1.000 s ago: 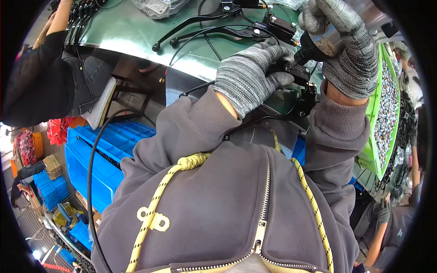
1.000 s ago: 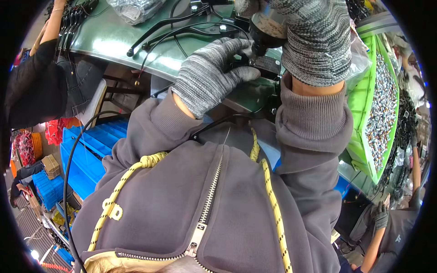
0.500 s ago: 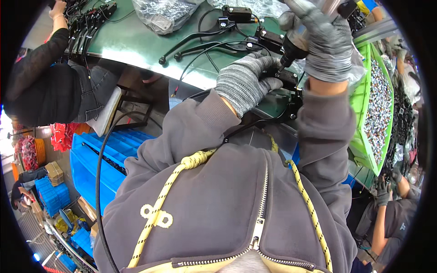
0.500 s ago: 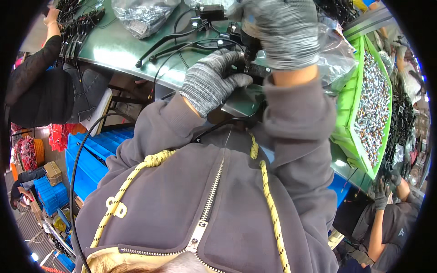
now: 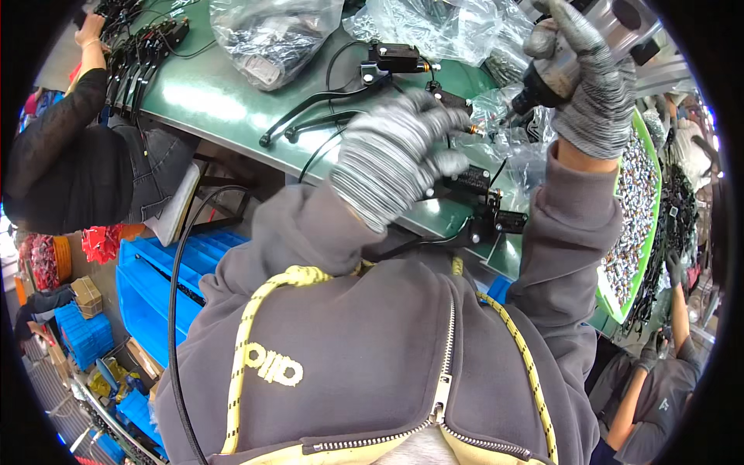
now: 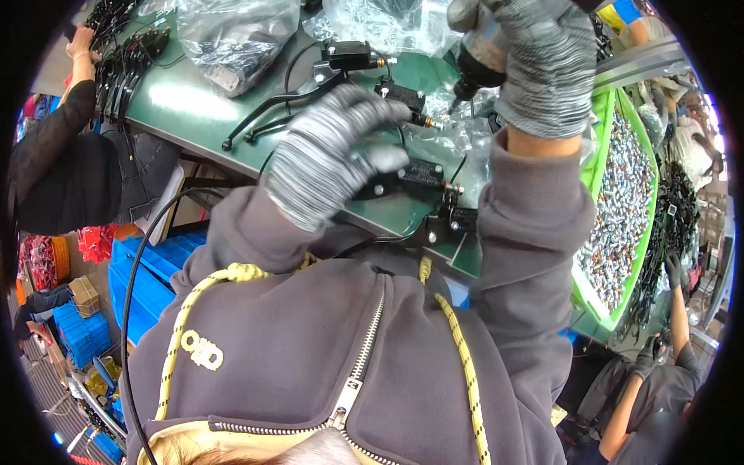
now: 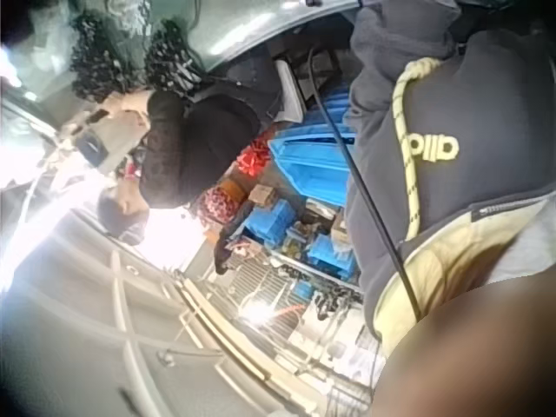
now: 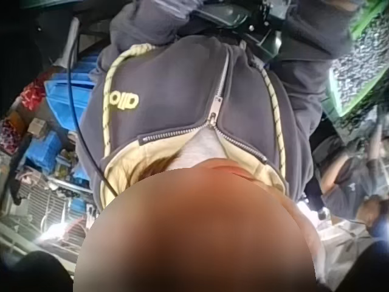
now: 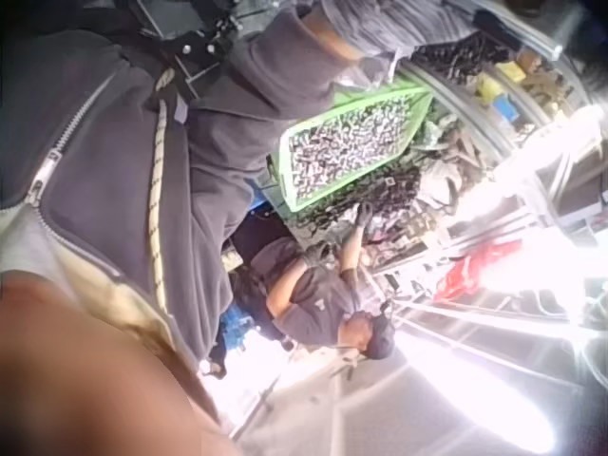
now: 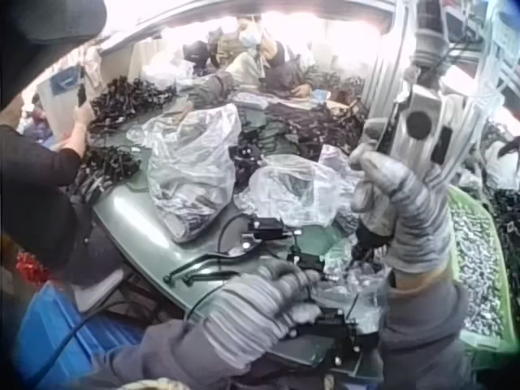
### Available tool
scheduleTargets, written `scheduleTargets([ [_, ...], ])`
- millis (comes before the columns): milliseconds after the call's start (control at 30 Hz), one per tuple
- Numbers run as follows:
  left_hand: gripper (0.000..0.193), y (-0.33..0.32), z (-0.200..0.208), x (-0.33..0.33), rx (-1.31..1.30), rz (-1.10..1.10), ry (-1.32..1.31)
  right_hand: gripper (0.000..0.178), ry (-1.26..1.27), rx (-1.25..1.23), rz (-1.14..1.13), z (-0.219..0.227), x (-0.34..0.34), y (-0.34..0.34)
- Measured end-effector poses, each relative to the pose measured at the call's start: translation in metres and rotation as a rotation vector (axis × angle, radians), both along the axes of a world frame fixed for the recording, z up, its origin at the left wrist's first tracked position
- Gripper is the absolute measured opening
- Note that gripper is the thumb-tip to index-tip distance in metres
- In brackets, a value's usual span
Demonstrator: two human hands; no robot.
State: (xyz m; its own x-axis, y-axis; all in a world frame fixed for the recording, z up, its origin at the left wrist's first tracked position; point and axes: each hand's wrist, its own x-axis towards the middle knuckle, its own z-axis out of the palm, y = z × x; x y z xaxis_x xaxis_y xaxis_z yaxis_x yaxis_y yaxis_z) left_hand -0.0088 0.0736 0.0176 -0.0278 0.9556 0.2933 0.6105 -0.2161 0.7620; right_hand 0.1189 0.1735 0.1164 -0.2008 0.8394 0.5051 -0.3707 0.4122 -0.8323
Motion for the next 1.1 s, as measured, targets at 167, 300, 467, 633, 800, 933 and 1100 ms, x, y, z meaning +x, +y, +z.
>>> scheduleTargets([
  [167, 0.038, 0.042, -0.014, -0.025, 0.096, 0.019, 0.099, 0.026, -0.049, -0.128, -0.255, -0.018, -0.008, 0.023],
  [300, 0.037, 0.045, -0.022, -0.026, -0.054, 0.048, -0.051, 0.03, -0.136, -0.005, -0.178, -0.028, -0.002, 0.036],
  [467, 0.031, 0.051, -0.034, -0.026, 0.017, 0.015, -0.105, 0.045, 0.051, 0.017, -0.133, -0.036, -0.013, 0.04],
  [633, 0.024, 0.053, -0.035, -0.028, 0.015, -0.05, -0.208, 0.045, 0.041, 0.231, 0.122, -0.05, -0.001, 0.056],
  [800, 0.021, 0.056, -0.045, -0.027, 0.028, -0.132, -0.358, 0.034, 0.164, 0.203, -0.081, -0.063, -0.007, 0.057],
  [933, 0.02, 0.058, -0.051, -0.033, 0.105, -0.181, -0.331, 0.03, 0.074, 0.306, 0.069, -0.054, 0.006, 0.071],
  [1100, 0.017, 0.061, -0.052, -0.03, 0.078, -0.214, -0.421, 0.039, 0.066, 0.022, 0.06, -0.069, 0.052, 0.094],
])
